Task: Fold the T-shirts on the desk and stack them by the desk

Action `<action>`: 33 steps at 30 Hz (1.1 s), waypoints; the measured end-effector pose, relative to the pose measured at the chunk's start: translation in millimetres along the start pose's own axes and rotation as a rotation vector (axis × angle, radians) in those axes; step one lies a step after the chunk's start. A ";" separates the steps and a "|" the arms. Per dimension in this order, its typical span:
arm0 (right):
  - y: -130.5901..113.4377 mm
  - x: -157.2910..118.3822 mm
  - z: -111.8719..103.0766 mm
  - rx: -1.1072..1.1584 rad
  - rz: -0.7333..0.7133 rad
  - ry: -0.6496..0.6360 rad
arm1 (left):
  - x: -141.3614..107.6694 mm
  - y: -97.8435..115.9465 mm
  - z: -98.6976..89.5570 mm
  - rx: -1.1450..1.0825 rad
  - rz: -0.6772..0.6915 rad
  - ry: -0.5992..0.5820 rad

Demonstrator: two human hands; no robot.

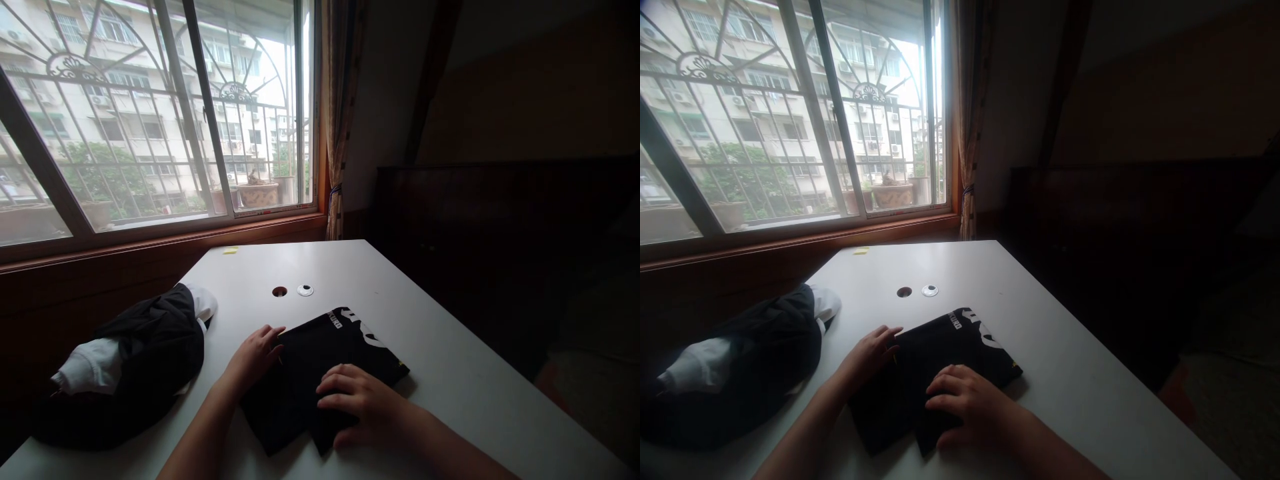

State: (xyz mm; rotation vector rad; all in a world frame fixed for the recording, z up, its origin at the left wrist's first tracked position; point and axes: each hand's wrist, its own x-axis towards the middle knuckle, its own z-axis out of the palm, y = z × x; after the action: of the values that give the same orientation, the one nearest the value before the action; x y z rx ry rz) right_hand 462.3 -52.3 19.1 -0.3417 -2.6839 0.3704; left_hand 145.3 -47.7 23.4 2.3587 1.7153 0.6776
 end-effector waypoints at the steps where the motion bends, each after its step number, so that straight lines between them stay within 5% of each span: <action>1: -2.1 -0.3 -0.7 -0.007 -0.008 0.006 | -0.1 -1.2 2.4 0.000 -0.018 0.010; 11: -13.9 -5.2 -11.6 -0.146 -0.015 0.008 | -1.8 -5.2 5.0 0.020 -0.112 0.033; 19: -22.8 -0.6 11.7 -0.281 -0.043 0.033 | -0.6 0.2 4.7 0.017 -0.075 0.054; 28: -9.6 8.6 -3.2 0.222 0.214 0.355 | 3.1 -5.4 -0.2 -0.109 -0.068 0.103; 33: -3.1 10.9 -3.7 0.284 0.306 0.423 | -1.5 -8.0 -4.5 -0.143 -0.004 0.073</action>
State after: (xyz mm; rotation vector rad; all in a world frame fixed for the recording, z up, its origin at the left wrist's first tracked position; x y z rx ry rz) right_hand 453.6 -51.3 27.3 -0.6635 -2.1331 0.6776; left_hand 136.0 -47.0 24.0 2.2602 1.6394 0.8648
